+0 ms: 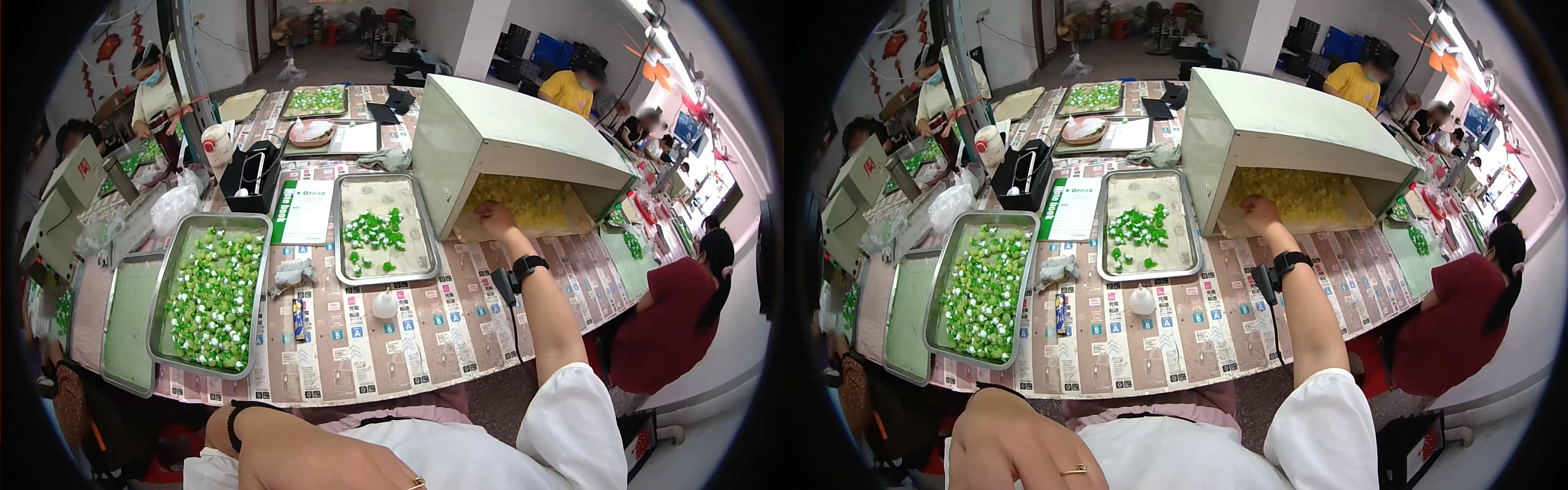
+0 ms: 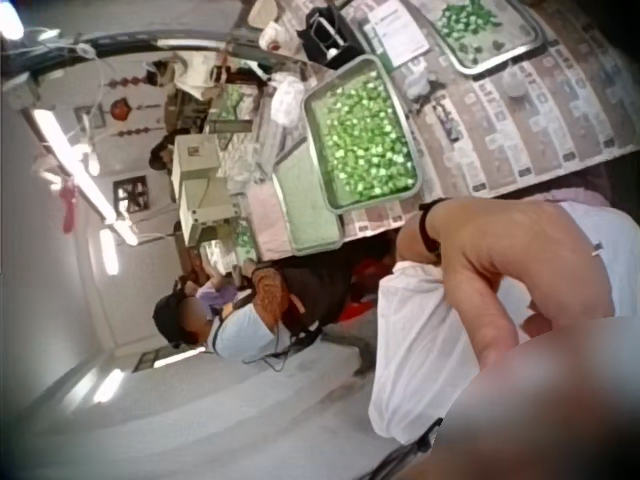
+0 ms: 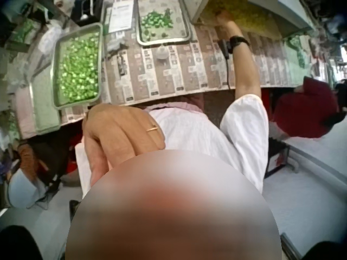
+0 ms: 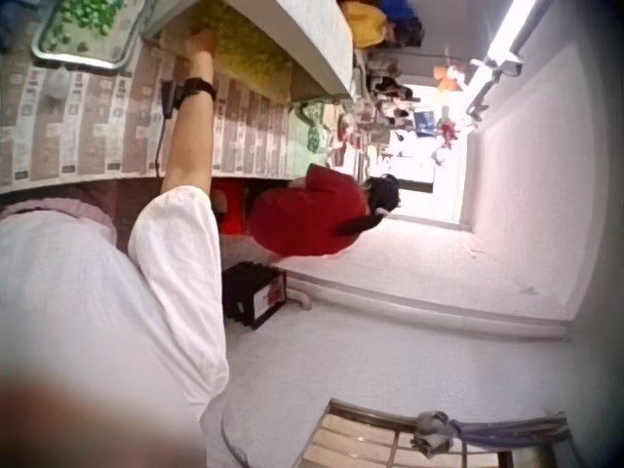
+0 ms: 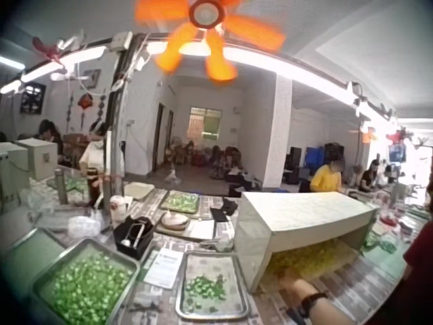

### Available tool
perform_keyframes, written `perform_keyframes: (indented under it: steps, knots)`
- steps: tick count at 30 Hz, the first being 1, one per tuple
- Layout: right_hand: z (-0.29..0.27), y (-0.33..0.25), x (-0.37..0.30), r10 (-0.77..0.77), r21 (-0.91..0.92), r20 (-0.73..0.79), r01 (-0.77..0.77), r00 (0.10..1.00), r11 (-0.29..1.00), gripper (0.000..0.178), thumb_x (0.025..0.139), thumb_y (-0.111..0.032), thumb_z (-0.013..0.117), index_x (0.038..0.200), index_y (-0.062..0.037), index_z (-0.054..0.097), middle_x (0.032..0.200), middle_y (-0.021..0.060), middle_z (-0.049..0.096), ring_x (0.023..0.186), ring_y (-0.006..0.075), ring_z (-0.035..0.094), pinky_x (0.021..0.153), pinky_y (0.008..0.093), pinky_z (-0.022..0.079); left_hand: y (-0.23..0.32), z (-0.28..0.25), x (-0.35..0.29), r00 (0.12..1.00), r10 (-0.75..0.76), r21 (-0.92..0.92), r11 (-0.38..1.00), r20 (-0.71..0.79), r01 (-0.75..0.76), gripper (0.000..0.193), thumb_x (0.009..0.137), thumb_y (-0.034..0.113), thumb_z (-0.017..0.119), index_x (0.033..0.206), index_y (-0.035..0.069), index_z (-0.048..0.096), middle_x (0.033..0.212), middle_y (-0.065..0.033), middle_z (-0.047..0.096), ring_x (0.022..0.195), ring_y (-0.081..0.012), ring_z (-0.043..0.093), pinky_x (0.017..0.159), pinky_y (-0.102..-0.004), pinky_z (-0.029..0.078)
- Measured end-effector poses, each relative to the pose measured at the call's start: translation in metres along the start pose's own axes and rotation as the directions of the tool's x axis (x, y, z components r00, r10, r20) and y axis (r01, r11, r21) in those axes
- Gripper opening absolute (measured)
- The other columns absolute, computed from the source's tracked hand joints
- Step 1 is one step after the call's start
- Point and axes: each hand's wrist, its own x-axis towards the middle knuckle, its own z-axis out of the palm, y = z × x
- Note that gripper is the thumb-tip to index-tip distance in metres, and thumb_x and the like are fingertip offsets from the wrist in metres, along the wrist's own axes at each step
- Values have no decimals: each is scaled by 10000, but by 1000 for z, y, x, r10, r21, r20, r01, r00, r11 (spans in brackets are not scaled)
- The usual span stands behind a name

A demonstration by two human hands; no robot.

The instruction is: Apply glue to small toy components and assemble them into a finished product.

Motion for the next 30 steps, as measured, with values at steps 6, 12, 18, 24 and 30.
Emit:
perform_keyframes:
  steps: [6,12,18,24,30]
  knots:
    - [-1,23,7,-90,79,-27,92,996,993,211,710,-44,518,854,-81,667,883,135,651,845,300,618,732,354,496,5,-11,5,996,-88,37,995,29,87,341,885,253,555,991,-64,625,592,-59,481,454,-172,429,409,-299,253]
    - [13,25,14,-141,76,-73,146,987,986,217,692,-45,498,828,-78,664,850,134,650,832,307,615,733,358,492,9,-26,25,994,-107,9,994,26,107,321,896,224,532,1013,-63,618,578,-53,454,443,-170,407,412,-306,260]
    - [12,26,21,-143,96,-88,152,986,984,224,684,-35,487,823,-68,660,842,145,644,828,326,606,727,366,488,11,-39,39,991,-99,-34,994,85,102,282,898,165,510,1039,-59,607,580,-59,445,452,-181,411,419,-312,268]
    - [14,42,33,-154,168,-70,164,986,972,217,678,-37,498,821,-62,660,843,147,644,832,326,608,723,368,486,-20,-58,55,896,363,111,909,257,-401,257,890,127,504,1042,-54,606,583,-72,452,452,-195,411,426,-319,275]
    - [19,35,36,-44,175,-91,60,995,983,210,670,-24,504,811,-57,655,822,157,639,820,307,615,709,351,480,7,-47,32,998,-47,38,998,37,46,243,884,115,503,1031,-46,611,589,-78,468,450,-193,414,426,-315,273]
